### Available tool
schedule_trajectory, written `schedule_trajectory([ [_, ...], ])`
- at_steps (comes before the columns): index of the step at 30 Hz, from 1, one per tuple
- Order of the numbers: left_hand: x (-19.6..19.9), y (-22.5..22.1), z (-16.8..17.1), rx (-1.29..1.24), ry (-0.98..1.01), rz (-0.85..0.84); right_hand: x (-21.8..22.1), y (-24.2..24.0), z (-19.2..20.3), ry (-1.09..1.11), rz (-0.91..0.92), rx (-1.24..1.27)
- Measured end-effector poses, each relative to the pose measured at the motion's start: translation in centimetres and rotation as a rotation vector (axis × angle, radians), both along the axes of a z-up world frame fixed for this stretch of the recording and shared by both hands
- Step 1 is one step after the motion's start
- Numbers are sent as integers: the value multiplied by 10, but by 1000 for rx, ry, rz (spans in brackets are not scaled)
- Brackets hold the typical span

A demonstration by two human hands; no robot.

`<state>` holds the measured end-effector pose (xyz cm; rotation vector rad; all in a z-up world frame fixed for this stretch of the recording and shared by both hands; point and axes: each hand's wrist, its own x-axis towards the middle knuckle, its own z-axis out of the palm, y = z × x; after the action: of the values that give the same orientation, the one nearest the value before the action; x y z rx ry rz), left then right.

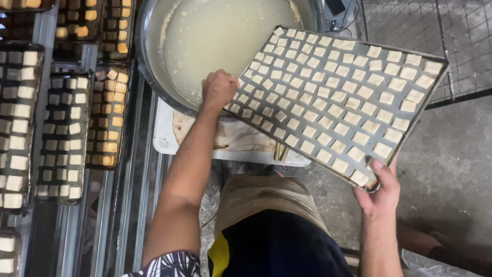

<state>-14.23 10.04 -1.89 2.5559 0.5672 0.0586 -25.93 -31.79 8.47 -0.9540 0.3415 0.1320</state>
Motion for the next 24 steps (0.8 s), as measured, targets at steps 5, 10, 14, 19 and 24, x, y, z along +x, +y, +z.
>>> schedule_trajectory([
  [5,-12,4,-1,-37,-34,-95,-20,2,-10,-29,-32,-40],
  [10,-68,25,-6,-143,-208,-54,-46,15,-19,-126,-53,-8],
  [14,-146,32,-24,-207,-371,30,-65,40,8,-116,-82,-77],
  [19,-277,20,-11,-462,-81,180,-83,70,45,-80,-87,-146],
  [24,-422,45,-135,-330,203,58,-101,102,94,-67,-114,-179],
])
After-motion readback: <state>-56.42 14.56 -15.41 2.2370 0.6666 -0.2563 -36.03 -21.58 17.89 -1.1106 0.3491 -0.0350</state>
